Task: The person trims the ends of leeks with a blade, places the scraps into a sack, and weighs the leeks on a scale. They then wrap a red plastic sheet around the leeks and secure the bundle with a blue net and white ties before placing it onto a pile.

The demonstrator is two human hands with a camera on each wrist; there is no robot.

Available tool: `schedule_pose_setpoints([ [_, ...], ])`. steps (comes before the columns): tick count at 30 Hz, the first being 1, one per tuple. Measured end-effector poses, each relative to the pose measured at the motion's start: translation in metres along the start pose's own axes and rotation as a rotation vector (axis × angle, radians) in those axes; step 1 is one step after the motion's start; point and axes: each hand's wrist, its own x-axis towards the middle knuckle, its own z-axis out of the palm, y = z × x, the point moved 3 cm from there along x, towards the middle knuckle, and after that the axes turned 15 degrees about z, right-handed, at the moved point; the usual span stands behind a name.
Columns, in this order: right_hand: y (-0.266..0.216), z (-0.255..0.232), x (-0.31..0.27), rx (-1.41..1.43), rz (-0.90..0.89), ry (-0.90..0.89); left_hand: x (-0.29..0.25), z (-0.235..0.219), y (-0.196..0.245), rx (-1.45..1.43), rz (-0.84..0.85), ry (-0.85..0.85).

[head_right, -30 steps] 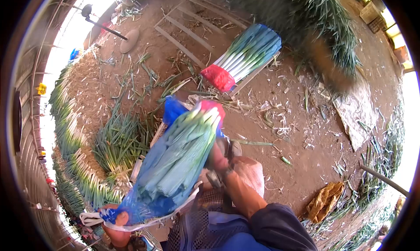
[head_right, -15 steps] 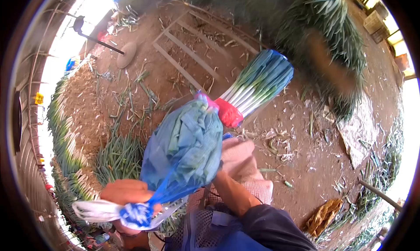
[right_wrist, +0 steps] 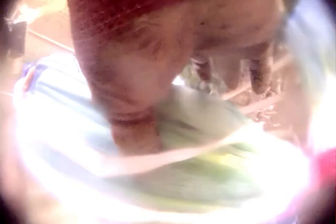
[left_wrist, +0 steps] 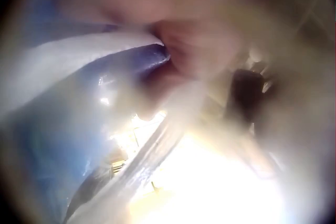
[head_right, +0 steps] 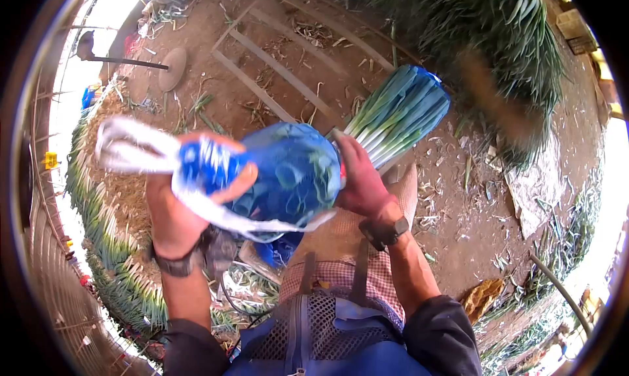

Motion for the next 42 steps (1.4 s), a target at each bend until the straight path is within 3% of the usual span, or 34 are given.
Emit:
schedule_pose_setpoints([
  [1,0.002,-0.002,0.019,0.002,0.002,-0.002,0.022,0.006,-0.005,0.078,0.127,-0.082],
  [2,0.002,-0.003,0.037,0.024,-0.12,-0.052,0.045,0.012,-0.011,0.155,0.251,-0.167],
  [3,0.002,-0.004,0.051,0.047,-0.246,-0.1,0.06,0.02,-0.024,0.192,0.336,-0.133],
  [4,0.007,-0.01,0.059,0.052,-0.247,-0.103,0.078,0.028,-0.036,0.231,0.387,-0.181],
  [6,0.025,-0.021,0.08,0.247,0.002,-0.212,0.107,0.061,-0.073,-0.334,-0.115,-0.143],
  [7,0.032,-0.022,0.091,0.253,0.019,-0.158,0.124,0.073,-0.081,-0.397,-0.174,-0.09],
  [8,0.037,-0.021,0.104,0.461,0.06,-0.148,0.139,0.088,-0.089,-0.461,-0.235,-0.038],
  [9,0.043,-0.026,0.114,0.399,0.07,-0.112,0.152,0.104,-0.101,-0.494,-0.29,-0.018],
  [11,0.065,-0.032,0.147,0.33,0.079,-0.026,0.174,0.143,-0.135,-0.573,-0.303,-0.009],
  [12,0.086,-0.035,0.16,0.294,0.167,-0.104,0.181,0.165,-0.15,-0.657,-0.334,0.007],
  [14,0.103,-0.045,0.179,0.433,0.309,-0.095,0.189,0.201,-0.18,-0.5,-0.36,-0.073],
  [15,0.13,-0.035,0.187,0.678,0.391,-0.109,0.188,0.218,-0.201,-0.39,-0.118,0.011],
  [16,0.16,-0.025,0.203,0.681,0.398,-0.115,0.186,0.227,-0.215,-0.302,-0.103,-0.086],
  [18,0.222,-0.015,0.247,0.89,0.432,0.005,0.157,0.248,-0.251,-0.283,-0.307,0.039],
  [19,0.233,-0.037,0.27,0.309,0.429,-0.057,0.133,0.254,-0.265,-0.32,-0.469,0.024],
  [20,0.247,-0.061,0.292,-0.275,0.401,-0.117,0.097,0.266,-0.284,-0.417,-0.634,0.136],
  [21,0.286,-0.066,0.313,-0.101,0.653,-0.044,0.057,0.277,-0.3,-0.481,-0.734,0.229],
  [22,0.329,-0.068,0.328,0.075,0.9,0.033,0.012,0.284,-0.314,-0.447,-0.84,0.208],
  [24,0.425,-0.08,0.343,-0.19,0.679,-0.008,-0.095,0.303,-0.338,-0.48,-1.123,0.268],
  [25,0.408,-0.084,0.335,0.005,0.852,-0.065,-0.134,0.305,-0.338,-0.478,-1.321,0.269],
  [26,0.411,-0.077,0.334,-0.018,0.866,-0.071,-0.17,0.309,-0.336,-0.474,-1.434,0.333],
  [28,0.417,-0.073,0.33,0.366,1.037,-0.042,-0.231,0.316,-0.343,-0.42,-1.585,0.343],
  [29,0.395,-0.073,0.327,0.364,0.984,-0.026,-0.245,0.32,-0.346,-0.407,-1.637,0.38],
  [30,0.411,-0.069,0.324,0.425,0.895,-0.053,-0.257,0.323,-0.352,-0.42,-1.637,0.406],
  [32,0.394,-0.072,0.319,0.674,1.024,-0.052,-0.263,0.326,-0.366,-0.448,-1.675,0.428],
  [34,0.36,-0.091,0.317,0.531,1.189,-0.088,-0.255,0.33,-0.384,-0.426,-1.709,0.455],
  [36,0.369,-0.119,0.315,0.226,1.017,-0.224,-0.243,0.331,-0.405,-0.46,-1.652,0.463],
  [40,0.338,-0.168,0.344,-0.208,0.718,0.181,-0.227,0.342,-0.445,-0.471,-1.624,0.389],
  [42,0.329,-0.169,0.367,-0.381,0.612,0.274,-0.214,0.351,-0.458,-0.452,-1.64,0.364],
])
